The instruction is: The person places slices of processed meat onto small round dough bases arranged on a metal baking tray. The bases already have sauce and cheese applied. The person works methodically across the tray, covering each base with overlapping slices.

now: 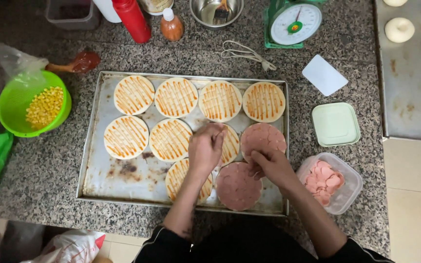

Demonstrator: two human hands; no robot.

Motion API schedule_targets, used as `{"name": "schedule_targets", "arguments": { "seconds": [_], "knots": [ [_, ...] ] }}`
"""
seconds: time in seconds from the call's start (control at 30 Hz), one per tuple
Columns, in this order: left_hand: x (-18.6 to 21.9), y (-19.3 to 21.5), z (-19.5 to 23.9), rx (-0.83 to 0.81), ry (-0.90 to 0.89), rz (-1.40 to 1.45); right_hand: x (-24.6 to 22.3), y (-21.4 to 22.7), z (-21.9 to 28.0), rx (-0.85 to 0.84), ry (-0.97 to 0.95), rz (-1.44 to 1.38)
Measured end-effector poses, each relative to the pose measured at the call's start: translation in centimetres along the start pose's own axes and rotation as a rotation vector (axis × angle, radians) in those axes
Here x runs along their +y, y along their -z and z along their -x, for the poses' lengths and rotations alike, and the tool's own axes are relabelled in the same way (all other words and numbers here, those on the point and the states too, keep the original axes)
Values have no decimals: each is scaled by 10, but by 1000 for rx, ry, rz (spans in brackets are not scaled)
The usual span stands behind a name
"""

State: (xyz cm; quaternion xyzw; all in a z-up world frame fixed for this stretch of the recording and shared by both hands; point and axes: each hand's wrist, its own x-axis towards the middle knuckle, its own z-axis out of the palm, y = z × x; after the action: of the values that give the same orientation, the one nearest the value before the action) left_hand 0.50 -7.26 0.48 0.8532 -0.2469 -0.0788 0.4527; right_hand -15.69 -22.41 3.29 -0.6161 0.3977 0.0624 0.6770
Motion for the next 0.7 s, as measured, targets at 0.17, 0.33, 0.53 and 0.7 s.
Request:
{"name": "schedule_targets", "arguments": {
  "seconds": [0.17, 0.33, 0.53, 0.7],
  "knots": [
    [-33, -43, -14, -143, -57, -217, -6, 2, -1, 45, 0, -64],
    [-68, -69, -20, -97, -64, -439, 5, 5, -9, 31, -12, -108],
    [-82, -79, -22, 30, -189, -530, 10, 4, -12, 12, -8, -157],
    [-72, -67, -17, 110, -268, -561, 2, 5, -5, 17, -2, -162]
  ]
}}
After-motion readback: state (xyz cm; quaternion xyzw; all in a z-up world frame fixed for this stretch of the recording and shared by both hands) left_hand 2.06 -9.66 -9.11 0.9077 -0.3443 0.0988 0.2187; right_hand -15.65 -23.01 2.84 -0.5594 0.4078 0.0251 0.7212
